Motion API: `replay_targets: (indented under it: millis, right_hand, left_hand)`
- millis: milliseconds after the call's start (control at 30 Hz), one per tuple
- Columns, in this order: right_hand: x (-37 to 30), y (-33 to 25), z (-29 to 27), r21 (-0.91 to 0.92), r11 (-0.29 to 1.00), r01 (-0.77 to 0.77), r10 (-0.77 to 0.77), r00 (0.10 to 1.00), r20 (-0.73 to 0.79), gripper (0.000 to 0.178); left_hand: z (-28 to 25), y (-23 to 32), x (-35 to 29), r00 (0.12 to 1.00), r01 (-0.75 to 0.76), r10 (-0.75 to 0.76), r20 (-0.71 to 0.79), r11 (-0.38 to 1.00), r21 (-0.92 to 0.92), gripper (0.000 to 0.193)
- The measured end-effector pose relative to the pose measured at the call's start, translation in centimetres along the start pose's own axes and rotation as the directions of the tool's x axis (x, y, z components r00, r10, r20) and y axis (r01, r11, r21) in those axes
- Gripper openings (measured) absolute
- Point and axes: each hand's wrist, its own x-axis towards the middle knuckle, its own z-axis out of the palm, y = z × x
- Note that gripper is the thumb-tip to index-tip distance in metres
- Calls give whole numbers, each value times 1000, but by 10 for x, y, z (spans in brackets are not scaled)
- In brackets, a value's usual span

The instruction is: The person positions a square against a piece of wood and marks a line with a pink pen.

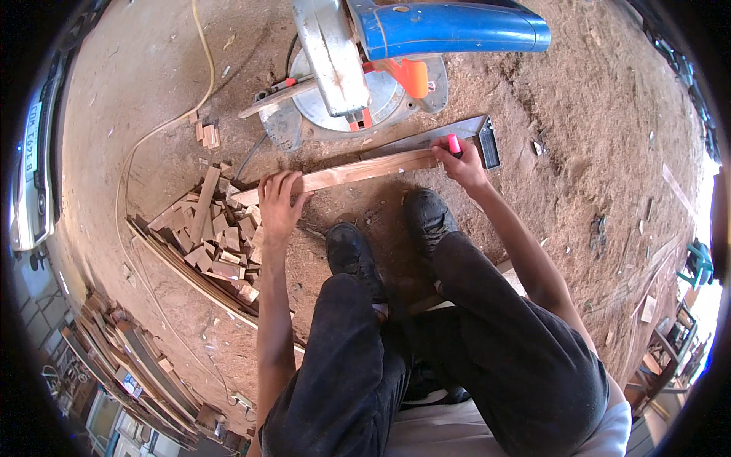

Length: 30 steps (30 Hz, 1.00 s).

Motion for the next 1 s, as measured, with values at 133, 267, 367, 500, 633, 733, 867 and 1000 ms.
replay_targets:
  millis: [133,267,367,500,633,733,867,1000]
  right_hand:
    - [-12,-13,-1,242,964,-106,103,994,26,16]
    - [-21,-22,-2,298,947,-118,103,992,67,18]
    - [-26,-23,-4,310,945,-103,83,994,77,18]
    - [-30,-20,-8,304,943,-136,111,989,97,18]
    - [-32,-12,-7,222,966,-130,113,990,86,22]
    - [-34,-9,-5,-22,999,-41,40,999,-23,21]
    - [-33,-1,-12,-238,971,27,-40,998,-49,27]
    - [-34,2,-13,-332,931,153,-143,988,55,22]
  left_hand:
    - [4,2,-1,999,-12,10,-36,999,-32,55]
    - [-3,3,-9,999,22,-24,-23,997,-78,55]
    - [-9,6,-15,999,27,-30,-25,993,-112,52]
    - [-19,17,-26,998,66,-67,-6,992,-111,49]
    - [-20,24,-34,996,84,-86,-11,991,-108,50]
    - [-10,35,-33,995,99,-102,-19,986,-136,50]
    - [-3,48,-29,987,125,-137,-86,983,-134,45]
    - [9,44,-32,973,157,-165,-159,986,-59,34]
